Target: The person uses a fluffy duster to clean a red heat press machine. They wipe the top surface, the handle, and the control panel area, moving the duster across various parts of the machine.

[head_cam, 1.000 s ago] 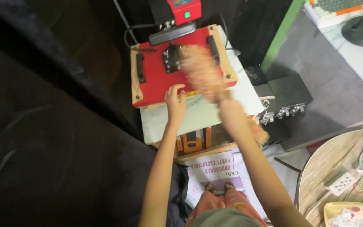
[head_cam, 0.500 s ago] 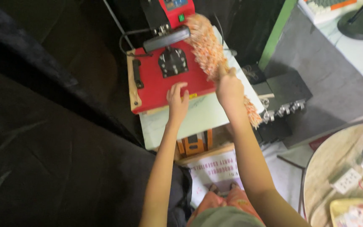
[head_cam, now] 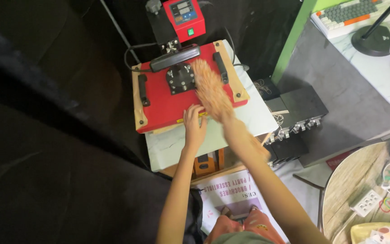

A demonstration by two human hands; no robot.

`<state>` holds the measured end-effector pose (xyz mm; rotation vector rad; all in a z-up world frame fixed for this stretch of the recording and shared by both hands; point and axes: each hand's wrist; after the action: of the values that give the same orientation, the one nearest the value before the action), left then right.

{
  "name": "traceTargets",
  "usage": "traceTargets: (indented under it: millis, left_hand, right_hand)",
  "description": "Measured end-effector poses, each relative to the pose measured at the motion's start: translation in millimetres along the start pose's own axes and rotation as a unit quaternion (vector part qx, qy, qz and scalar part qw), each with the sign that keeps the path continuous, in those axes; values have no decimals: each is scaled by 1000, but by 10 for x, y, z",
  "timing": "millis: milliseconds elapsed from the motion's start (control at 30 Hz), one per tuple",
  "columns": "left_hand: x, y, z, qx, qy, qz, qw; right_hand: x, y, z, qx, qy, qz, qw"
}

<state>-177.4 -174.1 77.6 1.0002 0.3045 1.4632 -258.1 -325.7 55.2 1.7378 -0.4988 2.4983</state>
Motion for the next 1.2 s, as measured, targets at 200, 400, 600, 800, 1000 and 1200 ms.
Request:
traceTargets:
  millis: [200, 400, 600, 800, 1000, 1200]
  left_hand:
    - [8, 357, -223, 32, 27, -74, 996]
    - [-76, -71, -557, 120, 152, -177, 965]
    - [272, -411, -801, 128, 353, -140, 916]
    - [683, -778, -1177, 126, 417, -51, 899]
    - [535, -840, -999, 188, 384, -176, 887]
    - [49, -728, -470, 198, 231, -291, 907]
  right_hand:
    - [920, 1144, -871, -96, 27, -62, 993]
    - [921, 1141, -964, -103, 155, 71, 980]
    - [-277, 153, -924, 195, -47, 197, 960]
    - [180, -81, -326, 322, -135, 77, 934]
    - [-663, 1546, -311, 89, -30, 81, 992]
    - [37, 2048, -737, 19, -85, 108, 990]
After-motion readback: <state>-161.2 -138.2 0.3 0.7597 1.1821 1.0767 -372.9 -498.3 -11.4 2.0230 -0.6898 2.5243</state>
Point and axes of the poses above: each hand's wrist, its own z-axis towards the middle knuckle, its own x-axis out of the back of the hand, y = z × x, and after that the axes turned 14 degrees about -z, right-handed
